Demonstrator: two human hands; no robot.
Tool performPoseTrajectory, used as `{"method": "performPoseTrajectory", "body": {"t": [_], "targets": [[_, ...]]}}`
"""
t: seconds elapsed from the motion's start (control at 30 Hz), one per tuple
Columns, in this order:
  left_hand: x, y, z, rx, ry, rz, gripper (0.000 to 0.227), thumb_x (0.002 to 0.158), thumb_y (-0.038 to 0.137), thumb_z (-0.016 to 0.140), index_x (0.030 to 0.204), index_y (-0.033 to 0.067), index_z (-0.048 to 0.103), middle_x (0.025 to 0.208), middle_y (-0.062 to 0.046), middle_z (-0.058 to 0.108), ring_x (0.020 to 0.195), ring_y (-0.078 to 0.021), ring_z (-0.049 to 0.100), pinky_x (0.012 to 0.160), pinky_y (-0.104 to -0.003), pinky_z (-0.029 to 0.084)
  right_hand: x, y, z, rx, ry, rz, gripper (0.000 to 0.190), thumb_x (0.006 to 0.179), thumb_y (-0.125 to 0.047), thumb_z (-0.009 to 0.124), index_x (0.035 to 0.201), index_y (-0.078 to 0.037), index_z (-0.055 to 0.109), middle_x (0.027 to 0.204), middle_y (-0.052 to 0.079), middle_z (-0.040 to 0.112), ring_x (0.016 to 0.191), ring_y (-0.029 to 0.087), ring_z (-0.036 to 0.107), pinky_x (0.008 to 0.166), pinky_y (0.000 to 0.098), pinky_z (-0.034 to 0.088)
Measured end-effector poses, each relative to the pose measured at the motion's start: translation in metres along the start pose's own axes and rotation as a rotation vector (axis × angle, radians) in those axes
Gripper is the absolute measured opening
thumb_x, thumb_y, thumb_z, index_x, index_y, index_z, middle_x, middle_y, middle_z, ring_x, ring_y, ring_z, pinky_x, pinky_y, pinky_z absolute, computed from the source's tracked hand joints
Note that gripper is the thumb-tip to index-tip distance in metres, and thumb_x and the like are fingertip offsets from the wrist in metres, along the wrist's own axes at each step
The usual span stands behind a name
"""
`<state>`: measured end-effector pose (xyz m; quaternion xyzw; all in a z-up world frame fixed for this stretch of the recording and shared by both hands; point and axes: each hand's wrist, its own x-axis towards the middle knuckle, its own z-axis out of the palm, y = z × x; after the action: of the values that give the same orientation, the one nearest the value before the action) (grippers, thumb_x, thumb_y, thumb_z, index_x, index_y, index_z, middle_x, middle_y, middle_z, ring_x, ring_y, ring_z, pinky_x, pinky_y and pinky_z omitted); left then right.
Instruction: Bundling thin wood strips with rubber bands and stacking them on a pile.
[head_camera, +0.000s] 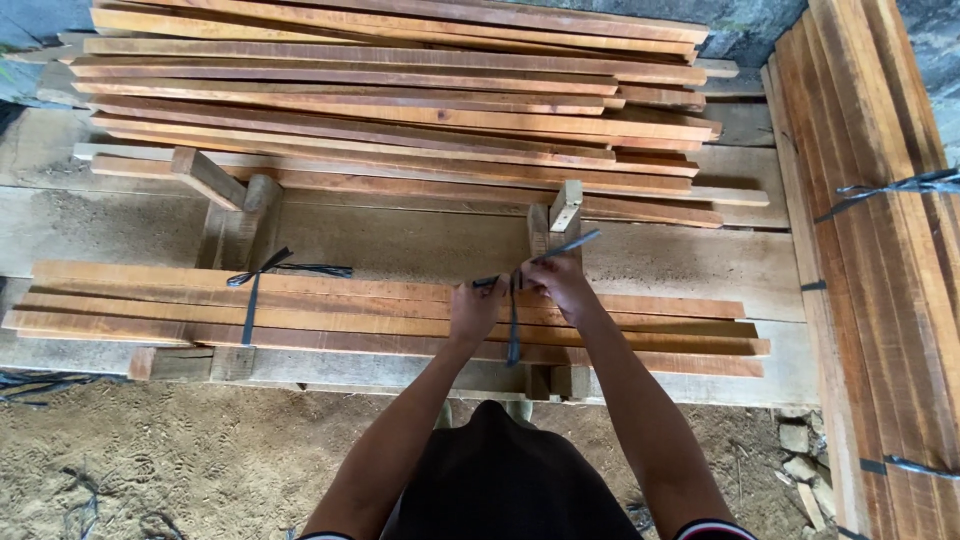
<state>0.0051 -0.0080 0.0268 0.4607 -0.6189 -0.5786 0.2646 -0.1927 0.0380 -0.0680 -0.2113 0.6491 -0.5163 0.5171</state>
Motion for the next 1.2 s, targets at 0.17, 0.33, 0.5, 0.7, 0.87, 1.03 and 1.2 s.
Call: {"method": "performPoseTrajectory", "body": {"t": [0.17, 0.33, 0.5, 0.7, 0.87, 1.03, 1.2], "targets": [[-0.005, -0.033, -0.014, 0.033, 0.039, -0.026, 0.056, 0.105, 0.037, 0.062, 0.055, 0.0177, 0.044, 0.04, 0.003, 0.041, 0.036, -0.0045, 0.028, 0.048, -0.025, 0.037, 0.016, 0.004, -0.028, -0.051, 0.121, 0.078, 0.017, 0.089, -0.013, 0.074, 0.099, 0.0, 0.072, 0.08, 0.015, 0.069, 0.065, 0.026, 0.072, 0.056, 0.0364, 0.062], [0.001, -0.037, -0.01, 0.056, 0.067, -0.093, 0.051, 0.101, 0.043, 0.064, 0.061, 0.0113, 0.055, 0.051, -0.003, 0.056, 0.043, -0.0118, 0.04, 0.054, -0.035, 0.038, -0.023, -0.037, 0.001, -0.194, -0.012, -0.109, 0.045, 0.104, -0.032, 0.067, 0.12, 0.01, 0.061, 0.113, 0.029, 0.065, 0.107, 0.039, 0.069, 0.092, 0.051, 0.059], [-0.008, 0.008, -0.011, 0.037, -0.033, -0.016, 0.059, 0.106, 0.05, 0.056, 0.058, 0.018, 0.045, 0.046, 0.002, 0.037, 0.044, -0.0094, 0.026, 0.055, -0.031, 0.031, -0.044, -0.057, 0.024, -0.073, -0.035, -0.226, 0.029, 0.094, -0.019, 0.081, 0.102, 0.002, 0.063, 0.087, 0.009, 0.058, 0.076, 0.018, 0.066, 0.062, 0.0273, 0.051], [0.011, -0.035, 0.014, -0.141, -0.055, 0.053, 0.035, 0.107, 0.028, 0.061, 0.081, 0.0068, 0.07, 0.066, -0.011, 0.066, 0.06, -0.0118, 0.057, 0.064, -0.03, 0.048, -0.036, -0.074, 0.035, -0.012, -0.148, -0.214, 0.018, 0.094, -0.011, 0.078, 0.096, -0.004, 0.062, 0.074, 0.014, 0.067, 0.069, 0.02, 0.07, 0.059, 0.0321, 0.056], [0.018, -0.067, 0.017, -0.225, -0.08, 0.006, 0.032, 0.109, 0.025, 0.06, 0.097, -0.0026, 0.07, 0.083, -0.019, 0.073, 0.076, -0.0188, 0.068, 0.076, -0.037, 0.056, 0.014, -0.032, 0.025, -0.065, 0.0, -0.198, 0.043, 0.097, -0.025, 0.078, 0.121, 0.001, 0.054, 0.095, 0.017, 0.072, 0.084, 0.021, 0.073, 0.071, 0.0328, 0.06], [0.026, -0.084, 0.022, -0.291, -0.092, -0.057, 0.039, 0.111, 0.026, 0.059, 0.115, -0.012, 0.064, 0.104, -0.027, 0.073, 0.096, -0.031, 0.074, 0.083, -0.045, 0.062, 0.003, -0.044, 0.028, 0.055, 0.041, -0.033, 0.033, 0.099, -0.028, 0.075, 0.116, -0.002, 0.067, 0.095, 0.015, 0.075, 0.088, 0.024, 0.076, 0.079, 0.0383, 0.063], [0.018, -0.058, 0.018, -0.359, -0.071, -0.072, 0.04, 0.11, 0.022, 0.057, 0.127, -0.0139, 0.058, 0.117, -0.032, 0.069, 0.108, -0.0379, 0.071, 0.093, -0.049, 0.061, -0.002, -0.043, 0.017, 0.022, -0.115, 0.164, 0.037, 0.1, -0.031, 0.073, 0.117, 0.001, 0.069, 0.101, 0.015, 0.07, 0.093, 0.025, 0.071, 0.09, 0.04, 0.058]]}}
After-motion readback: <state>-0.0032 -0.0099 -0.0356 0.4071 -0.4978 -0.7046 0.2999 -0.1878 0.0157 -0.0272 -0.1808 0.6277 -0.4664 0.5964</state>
